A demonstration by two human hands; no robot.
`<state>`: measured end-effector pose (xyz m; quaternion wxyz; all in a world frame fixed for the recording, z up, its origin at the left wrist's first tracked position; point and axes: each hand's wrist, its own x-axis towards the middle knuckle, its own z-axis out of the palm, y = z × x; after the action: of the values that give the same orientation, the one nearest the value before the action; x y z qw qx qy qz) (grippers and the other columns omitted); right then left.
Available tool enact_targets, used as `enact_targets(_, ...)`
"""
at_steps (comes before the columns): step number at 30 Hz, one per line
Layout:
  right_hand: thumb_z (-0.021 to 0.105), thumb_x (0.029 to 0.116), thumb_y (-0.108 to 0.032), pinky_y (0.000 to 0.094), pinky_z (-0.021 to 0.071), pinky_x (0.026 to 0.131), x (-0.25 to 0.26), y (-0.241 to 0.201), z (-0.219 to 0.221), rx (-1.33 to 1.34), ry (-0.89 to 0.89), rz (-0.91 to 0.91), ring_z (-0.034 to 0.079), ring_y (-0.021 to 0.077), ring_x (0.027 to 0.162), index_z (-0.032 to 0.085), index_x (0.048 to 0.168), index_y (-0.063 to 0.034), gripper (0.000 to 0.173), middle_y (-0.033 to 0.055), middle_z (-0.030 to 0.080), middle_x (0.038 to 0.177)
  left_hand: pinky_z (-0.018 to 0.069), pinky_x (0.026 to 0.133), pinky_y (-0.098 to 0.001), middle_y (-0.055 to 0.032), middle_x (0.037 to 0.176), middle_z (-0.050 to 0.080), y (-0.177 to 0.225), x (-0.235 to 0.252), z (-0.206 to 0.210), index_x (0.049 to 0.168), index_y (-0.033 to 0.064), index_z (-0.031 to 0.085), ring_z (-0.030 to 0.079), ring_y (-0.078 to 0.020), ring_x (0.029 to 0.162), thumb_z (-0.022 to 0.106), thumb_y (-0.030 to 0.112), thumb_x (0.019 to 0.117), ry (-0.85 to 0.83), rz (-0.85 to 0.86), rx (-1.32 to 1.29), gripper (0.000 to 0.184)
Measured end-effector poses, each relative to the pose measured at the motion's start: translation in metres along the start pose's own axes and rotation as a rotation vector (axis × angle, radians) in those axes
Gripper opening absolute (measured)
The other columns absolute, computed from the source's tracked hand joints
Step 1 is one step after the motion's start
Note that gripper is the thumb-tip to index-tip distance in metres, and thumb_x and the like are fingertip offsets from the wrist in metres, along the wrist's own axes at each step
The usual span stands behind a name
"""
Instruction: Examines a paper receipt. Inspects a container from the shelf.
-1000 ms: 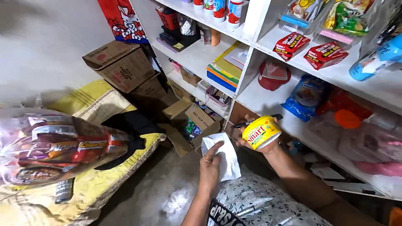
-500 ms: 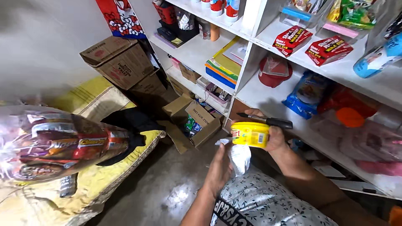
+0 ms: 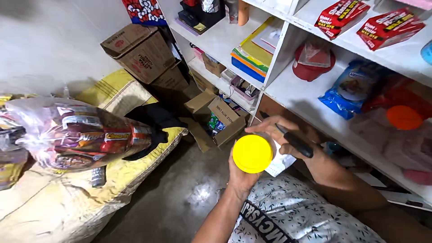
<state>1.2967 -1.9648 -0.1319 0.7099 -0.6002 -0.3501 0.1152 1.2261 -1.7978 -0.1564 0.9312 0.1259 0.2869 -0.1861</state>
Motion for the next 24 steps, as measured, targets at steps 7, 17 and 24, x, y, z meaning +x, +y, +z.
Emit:
enact_targets(7, 0.062, 0.1000, -0.044, 0.0411, 0.0616, 0.087, -0.001, 0.007, -0.004, 0.228, 0.349, -0.082, 0.076, 0.0232, 0.089, 0.066, 0.099, -0.0221, 0.022, 0.0060, 0.076, 0.093, 0.0599, 0.058, -0.0412, -0.0161, 0.093, 0.071, 0.000, 0.001, 0.007, 0.110, 0.0085, 0.060, 0.072, -0.0273, 0.077, 0.019, 0.066, 0.1018, 0.126, 0.069, -0.029, 0.071)
enact_targets(17, 0.078, 0.0864, -0.037, 0.0352, 0.0550, 0.101, -0.003, 0.010, 0.013, -0.268, 0.043, 0.031, 0.063, 0.0163, 0.122, 0.057, 0.131, 0.0022, 0.063, 0.0125, 0.065, 0.132, 0.0616, 0.066, -0.0381, -0.0145, 0.100, 0.069, 0.001, -0.004, 0.017, 0.119, 0.0104, 0.055, 0.072, -0.0252, 0.085, 0.029, 0.051, 0.1072, 0.124, 0.164, 0.008, 0.050)
enact_targets(24, 0.062, 0.0965, -0.012, 0.0369, 0.0590, 0.094, 0.001, 0.030, 0.019, -0.146, 0.396, -0.033, 0.072, 0.0200, 0.106, 0.058, 0.121, -0.0042, 0.026, 0.0100, 0.074, 0.114, 0.0618, 0.082, -0.0399, -0.0153, 0.113, 0.067, -0.002, -0.015, 0.012, 0.127, 0.0090, 0.052, 0.071, -0.0263, 0.100, 0.032, 0.038, 0.1090, -0.086, 0.173, 0.100, 0.040)
